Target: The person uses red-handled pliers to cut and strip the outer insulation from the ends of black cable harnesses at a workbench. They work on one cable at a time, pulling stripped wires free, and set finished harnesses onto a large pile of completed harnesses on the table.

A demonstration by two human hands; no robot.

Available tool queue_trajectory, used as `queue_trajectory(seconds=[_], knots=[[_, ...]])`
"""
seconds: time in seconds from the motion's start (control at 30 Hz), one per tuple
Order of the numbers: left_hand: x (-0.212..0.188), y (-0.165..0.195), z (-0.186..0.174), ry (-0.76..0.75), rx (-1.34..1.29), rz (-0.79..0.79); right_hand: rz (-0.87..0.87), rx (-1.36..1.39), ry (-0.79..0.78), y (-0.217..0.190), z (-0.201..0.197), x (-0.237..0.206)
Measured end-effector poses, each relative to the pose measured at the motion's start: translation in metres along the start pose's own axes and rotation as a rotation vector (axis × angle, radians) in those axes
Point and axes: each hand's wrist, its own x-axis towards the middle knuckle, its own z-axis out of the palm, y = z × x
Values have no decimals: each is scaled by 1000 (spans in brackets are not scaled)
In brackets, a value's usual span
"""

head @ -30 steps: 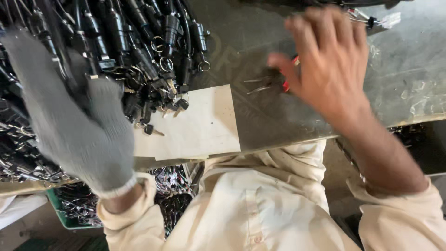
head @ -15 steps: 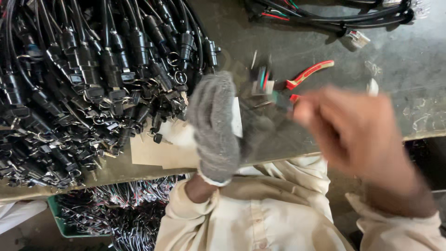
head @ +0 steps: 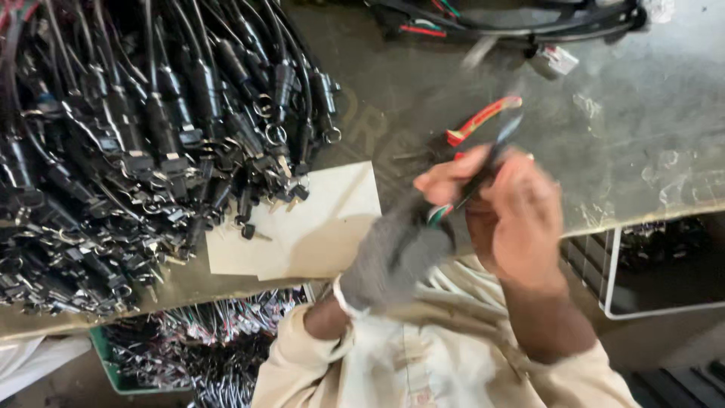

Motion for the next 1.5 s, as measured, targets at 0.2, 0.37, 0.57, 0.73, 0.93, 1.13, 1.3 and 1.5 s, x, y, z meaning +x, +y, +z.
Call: queue_trajectory(seconds=[0.2, 0.37, 0.57, 0.73, 0.93, 1.13, 1.3, 1.5], knots=[[6, -14, 8, 114, -83, 113, -173, -557, -382, -8, 48, -22], [-7, -3, -9, 1, -287, 83, -521, -970, -297, -19, 25, -33], [-17, 15, -29, 128, -907, 337, -413, -1387, -390, 0, 32, -21], [-28, 11, -18, 127, -647, 264, -459, -1515, -261, -29, 34, -5], [-27, 3, 15, -106, -286, 338, -183, -579, -50, -60, 42, -24], [-42, 3, 47, -329, -21, 216, -126, 3, -183, -95, 1, -27], [-19, 6, 18, -210, 24, 454, -197, -31, -300, -85, -28, -45], [-21, -14, -5, 38, -347, -109, -428, -265, 115, -39, -13, -16]])
